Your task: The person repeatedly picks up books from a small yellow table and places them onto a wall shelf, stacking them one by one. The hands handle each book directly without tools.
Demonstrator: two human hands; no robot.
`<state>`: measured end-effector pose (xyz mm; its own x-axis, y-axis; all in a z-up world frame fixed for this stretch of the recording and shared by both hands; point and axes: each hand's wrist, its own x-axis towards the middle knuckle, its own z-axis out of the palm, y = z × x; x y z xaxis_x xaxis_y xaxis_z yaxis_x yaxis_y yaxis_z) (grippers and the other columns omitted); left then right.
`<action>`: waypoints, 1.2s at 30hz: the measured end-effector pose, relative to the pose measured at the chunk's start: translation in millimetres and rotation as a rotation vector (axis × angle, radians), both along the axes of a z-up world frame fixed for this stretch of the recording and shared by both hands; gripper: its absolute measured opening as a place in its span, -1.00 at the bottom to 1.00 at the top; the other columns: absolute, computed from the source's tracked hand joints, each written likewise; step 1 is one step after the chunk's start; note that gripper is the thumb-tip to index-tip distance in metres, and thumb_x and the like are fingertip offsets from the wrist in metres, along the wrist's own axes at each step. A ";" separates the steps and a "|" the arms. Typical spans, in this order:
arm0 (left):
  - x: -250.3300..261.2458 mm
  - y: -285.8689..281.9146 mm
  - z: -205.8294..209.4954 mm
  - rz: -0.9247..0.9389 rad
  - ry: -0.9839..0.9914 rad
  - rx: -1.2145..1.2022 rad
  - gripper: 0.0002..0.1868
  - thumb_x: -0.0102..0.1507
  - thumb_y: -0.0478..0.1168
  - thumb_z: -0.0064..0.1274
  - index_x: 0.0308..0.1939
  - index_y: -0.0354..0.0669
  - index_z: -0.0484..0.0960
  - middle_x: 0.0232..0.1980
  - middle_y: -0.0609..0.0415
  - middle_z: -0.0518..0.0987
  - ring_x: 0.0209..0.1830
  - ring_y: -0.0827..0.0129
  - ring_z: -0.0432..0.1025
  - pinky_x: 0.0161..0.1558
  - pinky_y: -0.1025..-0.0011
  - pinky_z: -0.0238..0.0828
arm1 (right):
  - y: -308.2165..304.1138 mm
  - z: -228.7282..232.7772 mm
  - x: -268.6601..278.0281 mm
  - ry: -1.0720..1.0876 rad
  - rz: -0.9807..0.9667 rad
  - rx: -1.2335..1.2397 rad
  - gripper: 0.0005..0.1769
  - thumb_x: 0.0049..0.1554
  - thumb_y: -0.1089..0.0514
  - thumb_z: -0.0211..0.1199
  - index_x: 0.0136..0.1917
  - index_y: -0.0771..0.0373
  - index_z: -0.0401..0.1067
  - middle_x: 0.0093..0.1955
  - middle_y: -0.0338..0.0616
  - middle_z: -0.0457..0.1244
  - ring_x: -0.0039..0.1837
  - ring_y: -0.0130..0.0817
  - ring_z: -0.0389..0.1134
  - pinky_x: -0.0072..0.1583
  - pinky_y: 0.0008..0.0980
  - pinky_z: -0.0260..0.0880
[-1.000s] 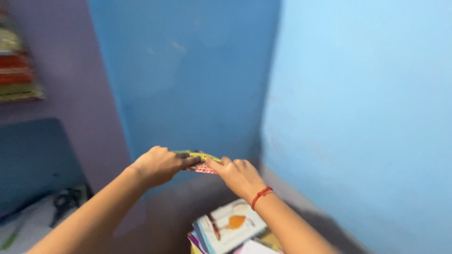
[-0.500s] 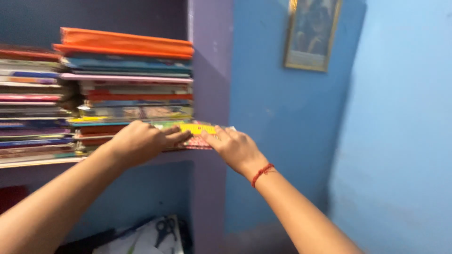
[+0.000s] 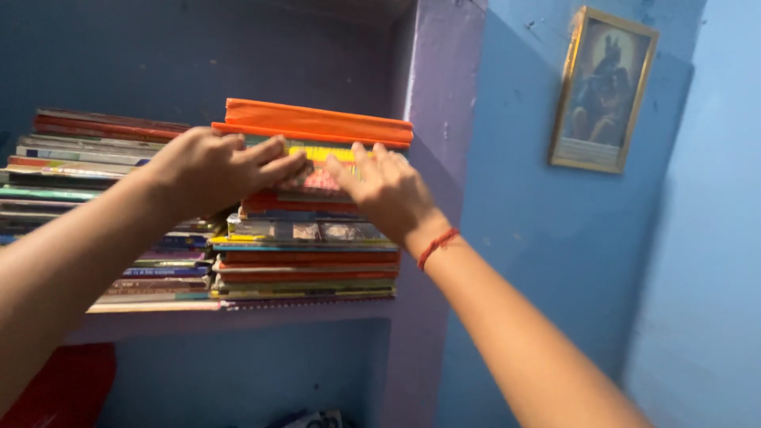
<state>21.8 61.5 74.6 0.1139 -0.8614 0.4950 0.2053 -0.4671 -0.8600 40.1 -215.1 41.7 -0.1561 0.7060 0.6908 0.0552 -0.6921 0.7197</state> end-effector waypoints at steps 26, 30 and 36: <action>123.1 -40.4 91.0 0.105 0.365 -0.590 -0.27 0.24 0.36 -0.19 0.47 0.34 0.27 0.02 -0.03 0.63 0.09 0.01 0.48 0.21 -0.42 0.01 | 15.8 115.9 123.5 0.483 -0.262 0.382 -0.64 0.10 0.28 0.12 0.06 -0.11 0.55 -0.11 -0.18 0.44 0.12 -0.13 0.43 0.25 0.05 0.27; 145.4 -58.1 80.7 0.008 0.571 -0.871 -0.28 0.36 0.39 -0.43 0.53 0.29 0.21 0.32 -0.11 0.44 0.31 -0.08 0.33 0.13 -0.51 0.01 | 17.3 109.5 132.3 0.758 -0.204 0.553 -0.52 0.28 -0.29 -0.02 0.13 0.04 0.49 0.03 -0.11 0.41 0.19 -0.05 0.40 0.25 0.09 0.26; 175.1 -73.1 84.7 0.109 0.726 -0.955 -0.41 0.39 0.18 -0.60 0.45 0.47 0.34 0.33 0.06 0.48 0.32 -0.02 0.39 0.31 -0.55 -0.08 | 10.1 105.8 168.5 0.762 -0.085 0.632 -0.46 0.32 -0.20 -0.28 0.17 -0.02 0.49 0.12 -0.11 0.40 0.23 0.00 0.37 0.33 0.21 0.16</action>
